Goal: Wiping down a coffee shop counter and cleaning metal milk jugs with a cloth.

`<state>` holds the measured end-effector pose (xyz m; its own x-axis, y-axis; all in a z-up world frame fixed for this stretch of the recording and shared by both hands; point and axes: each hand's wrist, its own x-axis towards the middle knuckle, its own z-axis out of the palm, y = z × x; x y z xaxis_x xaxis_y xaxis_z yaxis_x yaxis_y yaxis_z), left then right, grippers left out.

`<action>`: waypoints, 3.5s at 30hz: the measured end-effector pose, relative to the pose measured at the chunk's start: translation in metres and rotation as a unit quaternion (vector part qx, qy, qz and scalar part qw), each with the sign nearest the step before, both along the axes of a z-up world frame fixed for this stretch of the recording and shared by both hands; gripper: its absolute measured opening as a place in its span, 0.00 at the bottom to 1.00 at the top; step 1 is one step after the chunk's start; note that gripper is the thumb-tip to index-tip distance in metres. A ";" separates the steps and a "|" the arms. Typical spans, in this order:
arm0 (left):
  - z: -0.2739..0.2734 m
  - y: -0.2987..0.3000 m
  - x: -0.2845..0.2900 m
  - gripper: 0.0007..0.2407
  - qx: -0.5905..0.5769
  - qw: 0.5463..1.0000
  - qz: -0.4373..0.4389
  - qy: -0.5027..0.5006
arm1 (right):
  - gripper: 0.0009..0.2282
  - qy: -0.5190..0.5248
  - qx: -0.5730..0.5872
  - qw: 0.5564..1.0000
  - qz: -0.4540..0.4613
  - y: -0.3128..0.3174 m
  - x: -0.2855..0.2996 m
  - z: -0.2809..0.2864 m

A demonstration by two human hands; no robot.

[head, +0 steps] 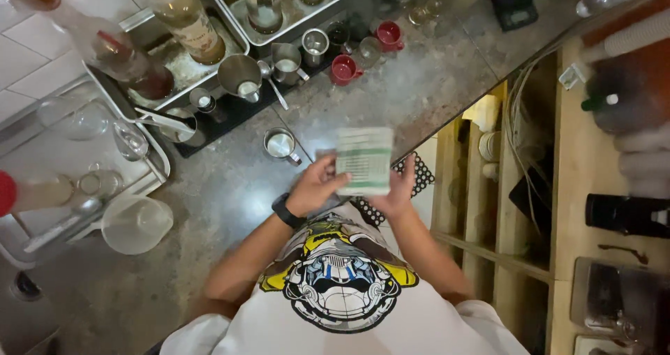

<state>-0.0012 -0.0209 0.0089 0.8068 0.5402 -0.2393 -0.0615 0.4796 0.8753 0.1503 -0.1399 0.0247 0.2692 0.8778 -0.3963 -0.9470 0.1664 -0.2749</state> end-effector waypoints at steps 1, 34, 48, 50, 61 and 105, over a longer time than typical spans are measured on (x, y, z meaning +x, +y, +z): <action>-0.007 -0.005 0.000 0.17 -0.010 1.000 0.005 0.013 | 0.43 0.009 0.029 1.000 -0.005 0.002 -0.012 -0.001; -0.072 0.058 -0.044 0.49 0.306 0.877 0.297 0.222 | 0.11 -0.094 -0.185 0.978 -0.022 0.000 0.024 -0.075; -0.048 0.061 -0.034 0.38 0.248 0.896 0.243 0.277 | 0.39 -0.399 -0.386 0.831 0.034 0.035 0.017 -0.060; -0.050 0.052 -0.042 0.31 0.205 0.952 0.202 0.106 | 0.18 -0.691 -0.198 0.695 -0.014 0.020 0.019 -0.075; -0.024 0.007 -0.032 0.29 0.046 0.982 0.182 -0.034 | 0.25 -0.825 0.000 0.565 0.030 0.035 -0.025 0.048; 0.065 -0.077 0.129 0.33 0.224 0.967 0.111 0.046 | 0.15 -0.804 0.008 0.591 -0.062 -0.058 0.145 0.024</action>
